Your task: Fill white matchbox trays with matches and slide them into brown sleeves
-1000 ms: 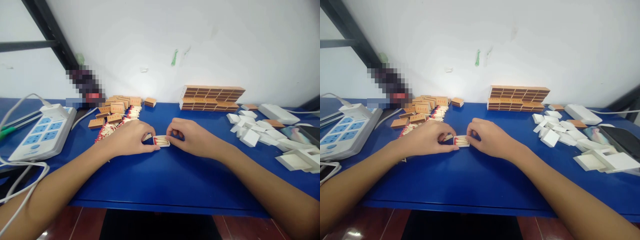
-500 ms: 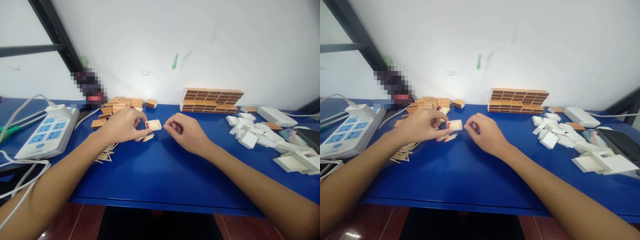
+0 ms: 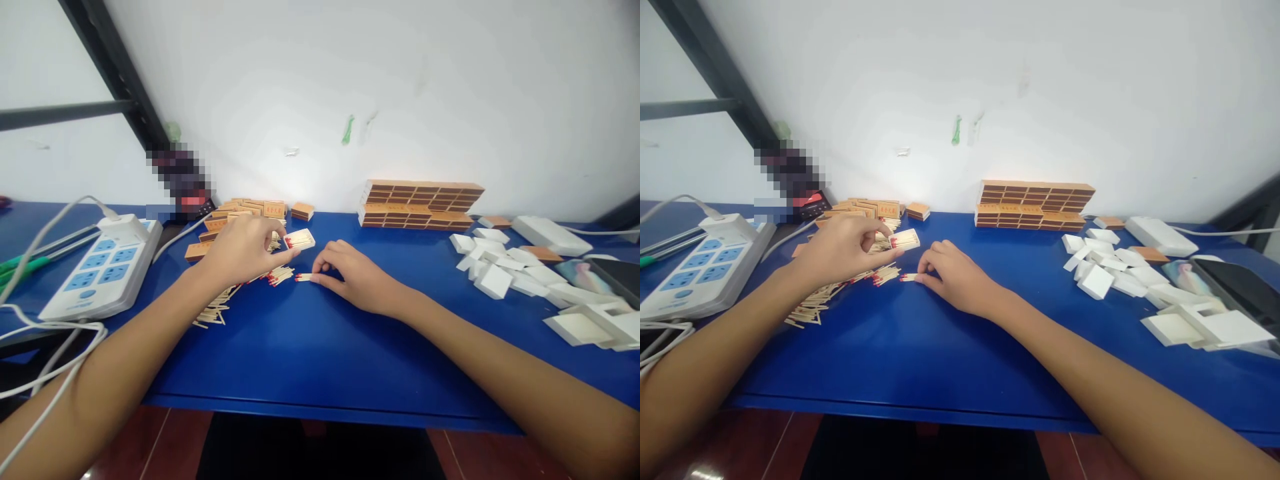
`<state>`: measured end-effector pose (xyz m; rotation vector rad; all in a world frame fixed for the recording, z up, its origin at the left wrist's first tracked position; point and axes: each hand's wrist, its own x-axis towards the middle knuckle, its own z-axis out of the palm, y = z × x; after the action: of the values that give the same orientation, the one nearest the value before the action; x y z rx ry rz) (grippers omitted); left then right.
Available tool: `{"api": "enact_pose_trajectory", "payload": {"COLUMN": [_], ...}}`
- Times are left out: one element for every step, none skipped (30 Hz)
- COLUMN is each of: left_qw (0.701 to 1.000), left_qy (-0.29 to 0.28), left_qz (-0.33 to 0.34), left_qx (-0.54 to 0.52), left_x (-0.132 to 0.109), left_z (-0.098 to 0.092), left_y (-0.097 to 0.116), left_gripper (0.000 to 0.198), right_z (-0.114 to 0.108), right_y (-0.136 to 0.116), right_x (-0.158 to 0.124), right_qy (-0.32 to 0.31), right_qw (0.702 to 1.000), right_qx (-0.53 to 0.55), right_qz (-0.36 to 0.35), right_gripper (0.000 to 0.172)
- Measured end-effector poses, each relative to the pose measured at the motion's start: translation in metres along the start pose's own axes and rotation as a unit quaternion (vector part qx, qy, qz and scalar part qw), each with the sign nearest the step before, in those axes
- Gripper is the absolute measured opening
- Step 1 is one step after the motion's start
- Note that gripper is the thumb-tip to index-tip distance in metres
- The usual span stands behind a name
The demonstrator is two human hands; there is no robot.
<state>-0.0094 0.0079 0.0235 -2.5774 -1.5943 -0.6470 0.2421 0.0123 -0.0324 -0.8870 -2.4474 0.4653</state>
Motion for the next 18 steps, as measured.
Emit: {"api": "enact_pose_trajectory", "payload": {"left_qw": [1.0, 1.0, 1.0, 1.0, 0.999, 0.998, 0.996, 0.992, 0.988, 0.984, 0.981, 0.978, 0.977, 0.977, 0.977, 0.976, 0.976, 0.976], "left_qy": [0.0, -0.001, -0.003, -0.011, -0.025, -0.044, -0.069, -0.094, -0.114, -0.127, -0.143, -0.152, -0.158, -0.161, -0.162, -0.163, -0.163, -0.163], "left_qz": [-0.002, -0.004, -0.005, -0.002, 0.005, 0.015, 0.03, 0.046, 0.058, 0.066, 0.07, 0.075, 0.079, 0.082, 0.085, 0.087, 0.09, 0.094], "left_qx": [0.0, -0.002, -0.005, -0.01, -0.018, -0.03, -0.046, -0.065, -0.086, -0.103, -0.113, -0.119, -0.119, -0.117, -0.114, -0.111, -0.111, -0.112], "left_x": [0.0, 0.0, 0.0, -0.001, -0.001, -0.002, -0.004, -0.005, -0.006, -0.008, -0.009, -0.01, -0.011, -0.011, -0.012, -0.012, -0.012, -0.012], "left_z": [0.0, -0.001, -0.001, -0.001, -0.001, -0.001, -0.001, 0.0, 0.0, 0.001, 0.002, 0.003, 0.004, 0.005, 0.006, 0.007, 0.008, 0.009], "left_y": [0.0, 0.001, 0.001, 0.003, 0.005, 0.007, 0.009, 0.011, 0.013, 0.015, 0.016, 0.017, 0.018, 0.019, 0.019, 0.02, 0.02, 0.021], "left_gripper": [0.036, 0.037, 0.037, 0.037, 0.036, 0.035, 0.034, 0.033, 0.033, 0.032, 0.031, 0.031, 0.031, 0.031, 0.032, 0.033, 0.033, 0.034], "right_z": [-0.004, -0.008, -0.012, -0.016, -0.021, -0.025, -0.028, -0.03, -0.032, -0.033, -0.033, -0.032, -0.031, -0.03, -0.029, -0.028, -0.028, -0.028], "right_y": [0.004, 0.008, 0.013, 0.018, 0.022, 0.026, 0.028, 0.03, 0.031, 0.03, 0.029, 0.028, 0.027, 0.025, 0.024, 0.023, 0.023, 0.022], "right_x": [-0.003, -0.005, -0.008, -0.011, -0.013, -0.015, -0.016, -0.017, -0.017, -0.018, -0.018, -0.017, -0.017, -0.017, -0.017, -0.018, -0.018, -0.018], "right_qy": [-0.002, -0.002, -0.001, 0.002, 0.007, 0.014, 0.021, 0.027, 0.031, 0.032, 0.027, 0.019, 0.013, 0.007, 0.003, 0.0, 0.0, 0.001], "right_qw": [1.0, 1.0, 1.0, 0.999, 0.999, 0.998, 0.998, 0.998, 0.998, 0.998, 0.999, 0.999, 0.999, 0.999, 0.998, 0.998, 0.998, 0.998], "right_qx": [-0.007, -0.014, -0.021, -0.027, -0.035, -0.042, -0.045, -0.044, -0.039, -0.034, -0.031, -0.028, -0.029, -0.03, -0.032, -0.032, -0.032, -0.032], "right_qz": [0.008, 0.016, 0.023, 0.029, 0.035, 0.039, 0.04, 0.04, 0.038, 0.036, 0.035, 0.036, 0.039, 0.043, 0.047, 0.049, 0.051, 0.051], "right_gripper": [0.01, 0.011, 0.012, 0.013, 0.013, 0.012, 0.011, 0.01, 0.009, 0.008, 0.008, 0.008, 0.009, 0.009, 0.01, 0.01, 0.01, 0.01]}}
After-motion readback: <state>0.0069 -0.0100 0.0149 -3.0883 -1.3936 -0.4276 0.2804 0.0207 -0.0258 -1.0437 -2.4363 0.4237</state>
